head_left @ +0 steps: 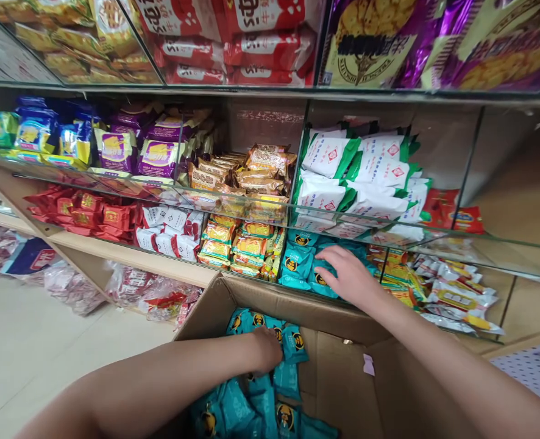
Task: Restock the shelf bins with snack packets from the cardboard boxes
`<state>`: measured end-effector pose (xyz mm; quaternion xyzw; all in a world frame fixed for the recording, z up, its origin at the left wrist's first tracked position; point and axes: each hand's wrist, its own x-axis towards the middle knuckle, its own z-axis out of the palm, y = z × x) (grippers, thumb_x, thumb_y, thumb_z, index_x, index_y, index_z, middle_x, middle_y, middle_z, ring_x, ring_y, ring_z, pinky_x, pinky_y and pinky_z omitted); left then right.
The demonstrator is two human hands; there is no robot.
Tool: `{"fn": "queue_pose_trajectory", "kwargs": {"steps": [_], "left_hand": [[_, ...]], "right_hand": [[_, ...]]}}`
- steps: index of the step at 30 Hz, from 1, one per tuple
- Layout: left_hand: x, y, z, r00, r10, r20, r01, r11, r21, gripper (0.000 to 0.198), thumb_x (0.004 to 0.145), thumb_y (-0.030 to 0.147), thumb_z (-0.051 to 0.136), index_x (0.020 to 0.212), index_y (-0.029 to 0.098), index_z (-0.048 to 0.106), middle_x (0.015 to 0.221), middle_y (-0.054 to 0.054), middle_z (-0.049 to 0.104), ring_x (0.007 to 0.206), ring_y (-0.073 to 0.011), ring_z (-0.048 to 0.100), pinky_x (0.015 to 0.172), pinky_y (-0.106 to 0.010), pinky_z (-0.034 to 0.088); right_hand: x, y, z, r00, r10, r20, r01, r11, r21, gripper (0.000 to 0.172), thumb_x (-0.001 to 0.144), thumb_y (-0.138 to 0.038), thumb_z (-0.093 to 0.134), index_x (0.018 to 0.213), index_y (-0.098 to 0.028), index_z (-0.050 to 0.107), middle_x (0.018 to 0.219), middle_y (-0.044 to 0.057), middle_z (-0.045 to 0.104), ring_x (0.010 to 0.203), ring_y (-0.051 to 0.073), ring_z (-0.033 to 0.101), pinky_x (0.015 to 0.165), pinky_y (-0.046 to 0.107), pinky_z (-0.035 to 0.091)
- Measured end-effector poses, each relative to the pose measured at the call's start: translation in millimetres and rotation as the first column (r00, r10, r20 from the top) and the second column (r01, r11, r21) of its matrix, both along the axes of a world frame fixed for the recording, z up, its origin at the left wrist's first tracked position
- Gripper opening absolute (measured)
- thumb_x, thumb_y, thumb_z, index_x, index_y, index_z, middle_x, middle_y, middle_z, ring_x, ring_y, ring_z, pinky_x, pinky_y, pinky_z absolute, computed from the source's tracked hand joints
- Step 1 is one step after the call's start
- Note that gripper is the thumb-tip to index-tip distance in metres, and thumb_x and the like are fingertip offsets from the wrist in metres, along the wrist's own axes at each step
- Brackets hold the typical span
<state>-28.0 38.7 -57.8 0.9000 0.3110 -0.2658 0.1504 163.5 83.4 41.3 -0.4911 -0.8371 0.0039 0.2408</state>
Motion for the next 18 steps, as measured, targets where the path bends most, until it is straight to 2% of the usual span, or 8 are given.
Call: {"fn": "queue_pose_trajectory", "kwargs": {"steps": [2, 4, 6, 8, 10, 12, 15, 18], "left_hand": [[-4.4, 5.0, 26.0, 0.996, -0.003, 0.09, 0.009, 0.998, -0.064, 0.027, 0.05, 0.014, 0.072, 0.075, 0.017, 0.063, 0.074, -0.007, 0.064, 0.074, -0.0261, 0.059, 0.061, -0.034, 0.042], [-8.6, 9.3, 53.7, 0.931, 0.125, 0.342, -0.056, 0.977, -0.204, 0.026, 0.064, 0.027, 0.066, 0.087, 0.019, 0.058, 0.074, -0.002, 0.06, 0.066, -0.0168, 0.054, 0.055, -0.026, 0.039], [-10.3, 12.2, 75.5, 0.753, 0.346, 0.559, -0.099, 0.901, -0.423, 0.024, 0.07, 0.031, 0.06, 0.089, 0.018, 0.052, 0.066, 0.004, 0.052, 0.058, -0.0089, 0.047, 0.053, -0.021, 0.037], [-8.4, 13.6, 87.1, 0.533, 0.581, 0.615, -0.089, 0.761, -0.642, 0.025, 0.073, 0.033, 0.057, 0.088, 0.016, 0.046, 0.06, 0.008, 0.045, 0.051, -0.0053, 0.041, 0.05, -0.018, 0.035], [-4.1, 13.6, 89.5, 0.35, 0.728, 0.589, -0.056, 0.644, -0.763, 0.029, 0.072, 0.036, 0.059, 0.087, 0.016, 0.044, 0.06, 0.008, 0.046, 0.05, -0.0043, 0.04, 0.047, -0.017, 0.034], [0.6, 12.5, 86.8, 0.231, 0.78, 0.582, -0.03, 0.603, -0.797, 0.034, 0.067, 0.037, 0.064, 0.084, 0.015, 0.044, 0.064, 0.006, 0.051, 0.053, -0.0041, 0.043, 0.047, -0.017, 0.033], [4.3, 10.9, 81.7, 0.159, 0.801, 0.577, -0.027, 0.588, -0.809, 0.036, 0.064, 0.037, 0.067, 0.082, 0.014, 0.045, 0.064, 0.005, 0.053, 0.051, -0.0029, 0.042, 0.046, -0.016, 0.031], [4.2, 10.6, 79.7, 0.16, 0.808, 0.566, -0.051, 0.58, -0.813, 0.038, 0.065, 0.039, 0.066, 0.086, 0.014, 0.046, 0.065, 0.005, 0.054, 0.051, -0.0036, 0.044, 0.045, -0.017, 0.034]], "right_hand": [[5.6, -18.2, 2.9, 0.995, 0.007, -0.095, -0.014, 0.997, -0.074, 0.02, 0.081, -0.031, 0.045, 0.09, -0.019, 0.059, 0.092, 0.007, 0.06, 0.082, 0.019, 0.056, 0.074, 0.031, 0.045], [10.2, -36.7, 3.8, 0.978, -0.045, -0.206, -0.003, 0.974, -0.224, 0.022, 0.081, -0.036, 0.046, 0.088, -0.021, 0.06, 0.085, 0.005, 0.062, 0.072, 0.016, 0.057, 0.066, 0.029, 0.046], [13.6, -51.5, 1.4, 0.933, -0.111, -0.343, -0.04, 0.914, -0.404, 0.027, 0.079, -0.042, 0.047, 0.091, -0.022, 0.06, 0.083, 0.004, 0.063, 0.069, 0.016, 0.058, 0.062, 0.028, 0.047], [15.4, -60.3, -3.3, 0.855, -0.165, -0.491, -0.13, 0.85, -0.511, 0.033, 0.076, -0.045, 0.051, 0.097, -0.021, 0.058, 0.086, 0.006, 0.064, 0.074, 0.016, 0.059, 0.062, 0.028, 0.048], [15.9, -63.3, -7.8, 0.782, -0.196, -0.591, -0.198, 0.821, -0.535, 0.04, 0.07, -0.045, 0.058, 0.101, -0.02, 0.058, 0.089, 0.007, 0.064, 0.078, 0.017, 0.06, 0.065, 0.03, 0.049], [15.6, -62.5, -9.6, 0.757, -0.217, -0.616, -0.213, 0.809, -0.547, 0.043, 0.066, -0.044, 0.063, 0.101, -0.019, 0.059, 0.088, 0.007, 0.065, 0.078, 0.018, 0.06, 0.066, 0.031, 0.05], [15.7, -59.9, -7.4, 0.792, -0.212, -0.573, -0.207, 0.789, -0.579, 0.039, 0.067, -0.044, 0.062, 0.098, -0.019, 0.062, 0.085, 0.005, 0.066, 0.074, 0.017, 0.06, 0.065, 0.031, 0.049], [16.4, -60.7, -4.8, 0.814, -0.194, -0.548, -0.206, 0.786, -0.583, 0.032, 0.073, -0.043, 0.056, 0.093, -0.019, 0.063, 0.082, 0.004, 0.066, 0.071, 0.015, 0.058, 0.063, 0.029, 0.047]]}}
